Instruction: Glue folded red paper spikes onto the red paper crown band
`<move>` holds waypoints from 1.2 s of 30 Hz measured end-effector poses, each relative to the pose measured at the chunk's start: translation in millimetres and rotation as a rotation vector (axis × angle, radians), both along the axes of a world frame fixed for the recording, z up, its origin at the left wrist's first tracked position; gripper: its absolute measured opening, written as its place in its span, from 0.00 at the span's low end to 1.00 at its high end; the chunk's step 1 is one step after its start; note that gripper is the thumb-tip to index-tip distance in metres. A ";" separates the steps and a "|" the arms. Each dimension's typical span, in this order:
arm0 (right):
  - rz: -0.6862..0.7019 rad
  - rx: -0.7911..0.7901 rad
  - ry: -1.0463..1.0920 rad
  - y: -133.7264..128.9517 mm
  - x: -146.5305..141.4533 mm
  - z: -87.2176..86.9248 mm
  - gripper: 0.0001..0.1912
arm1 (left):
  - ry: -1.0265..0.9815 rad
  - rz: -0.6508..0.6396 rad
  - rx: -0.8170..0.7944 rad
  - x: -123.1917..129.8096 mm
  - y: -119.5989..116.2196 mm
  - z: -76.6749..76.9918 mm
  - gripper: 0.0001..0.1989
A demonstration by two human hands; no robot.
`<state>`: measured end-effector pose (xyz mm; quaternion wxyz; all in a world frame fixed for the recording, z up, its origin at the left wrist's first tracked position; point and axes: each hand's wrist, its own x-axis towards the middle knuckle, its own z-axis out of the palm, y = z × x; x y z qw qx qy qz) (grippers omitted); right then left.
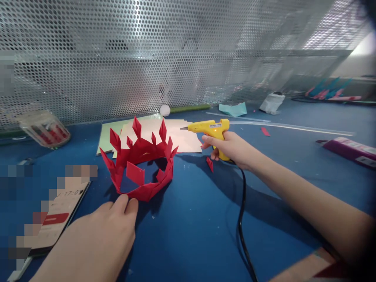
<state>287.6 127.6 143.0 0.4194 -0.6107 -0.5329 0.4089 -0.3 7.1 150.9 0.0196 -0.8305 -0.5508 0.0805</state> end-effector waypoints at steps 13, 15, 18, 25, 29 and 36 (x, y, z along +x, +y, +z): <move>0.008 0.187 0.269 7.4 -5.2 -6.9 0.03 | -0.351 -0.576 -0.004 16.9 20.8 -0.5 0.27; 0.105 0.178 0.433 2.6 -13.6 -6.5 0.03 | -0.313 -0.560 0.060 19.4 16.3 -2.9 0.23; 0.242 0.130 0.597 -6.8 -27.0 -6.0 0.06 | -0.188 -0.428 0.224 21.9 2.3 -6.0 0.19; 0.333 0.147 0.706 -18.4 -45.5 -9.5 0.10 | 0.085 -0.316 0.482 15.3 -14.6 -11.4 0.21; 0.350 0.135 0.788 -19.7 -51.0 -8.9 0.08 | -0.041 -0.392 0.531 10.6 -4.8 -14.4 0.22; 0.365 0.147 0.774 -18.6 -53.4 -7.7 0.10 | -0.160 -0.382 0.579 13.5 6.5 -28.1 0.21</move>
